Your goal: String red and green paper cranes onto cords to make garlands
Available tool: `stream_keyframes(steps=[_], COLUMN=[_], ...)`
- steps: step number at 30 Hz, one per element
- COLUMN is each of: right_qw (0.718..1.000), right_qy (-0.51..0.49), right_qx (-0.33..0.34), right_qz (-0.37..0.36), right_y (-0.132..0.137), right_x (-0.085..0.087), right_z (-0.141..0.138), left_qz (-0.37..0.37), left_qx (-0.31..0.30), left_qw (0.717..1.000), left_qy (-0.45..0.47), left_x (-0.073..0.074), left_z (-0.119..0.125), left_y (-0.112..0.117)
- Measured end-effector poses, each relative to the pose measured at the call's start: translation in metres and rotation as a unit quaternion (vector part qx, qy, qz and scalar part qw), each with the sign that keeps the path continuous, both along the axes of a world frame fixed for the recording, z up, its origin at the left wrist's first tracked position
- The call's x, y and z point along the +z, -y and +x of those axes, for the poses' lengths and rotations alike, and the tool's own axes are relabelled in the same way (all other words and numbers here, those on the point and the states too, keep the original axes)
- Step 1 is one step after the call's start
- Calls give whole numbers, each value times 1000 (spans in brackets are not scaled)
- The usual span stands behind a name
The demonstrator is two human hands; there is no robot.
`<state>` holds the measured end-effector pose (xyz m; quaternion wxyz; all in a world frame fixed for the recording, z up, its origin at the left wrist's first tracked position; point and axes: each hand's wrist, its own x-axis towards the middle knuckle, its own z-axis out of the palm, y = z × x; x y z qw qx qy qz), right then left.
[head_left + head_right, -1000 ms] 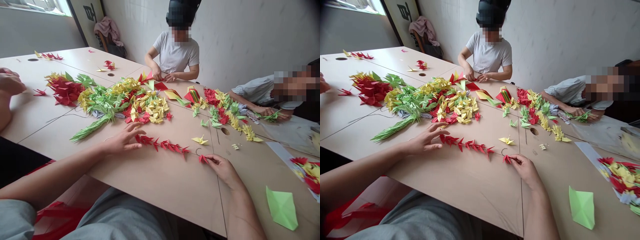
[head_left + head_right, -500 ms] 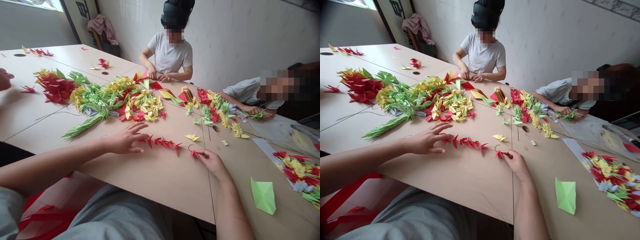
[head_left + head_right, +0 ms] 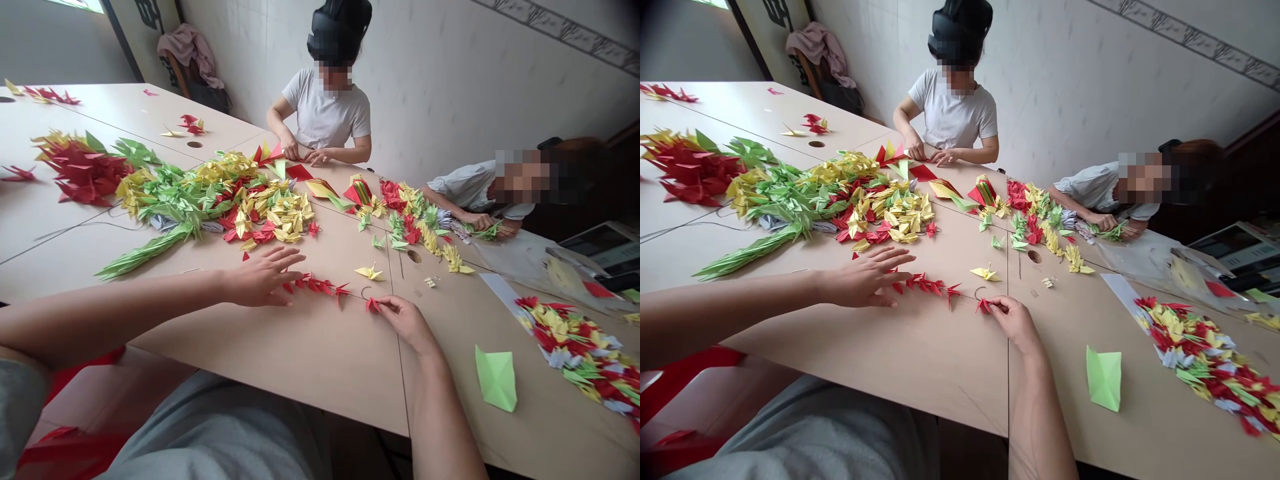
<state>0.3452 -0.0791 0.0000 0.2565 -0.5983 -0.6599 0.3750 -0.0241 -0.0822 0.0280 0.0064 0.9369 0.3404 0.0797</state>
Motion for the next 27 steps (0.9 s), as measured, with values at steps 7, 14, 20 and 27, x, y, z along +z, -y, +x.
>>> stream_keyframes(steps=[7, 14, 20, 27], right_qw=[1000, 1000, 1000, 1000], right_qy=[16, 16, 12, 5], right_qx=[3, 6, 11, 13], right_qz=[3, 18, 12, 19], right_y=[-1, -3, -2, 0], right_x=[-2, -6, -4, -3], right_z=[2, 4, 3, 3], left_qz=[-8, -27, -26, -21], left_qx=[-2, -29, -31, -60], left_qw=[1000, 999, 999, 998], left_qy=[-16, -11, 17, 3], left_x=[2, -1, -2, -5], left_z=[9, 24, 33, 50], left_y=[-8, -13, -18, -20])
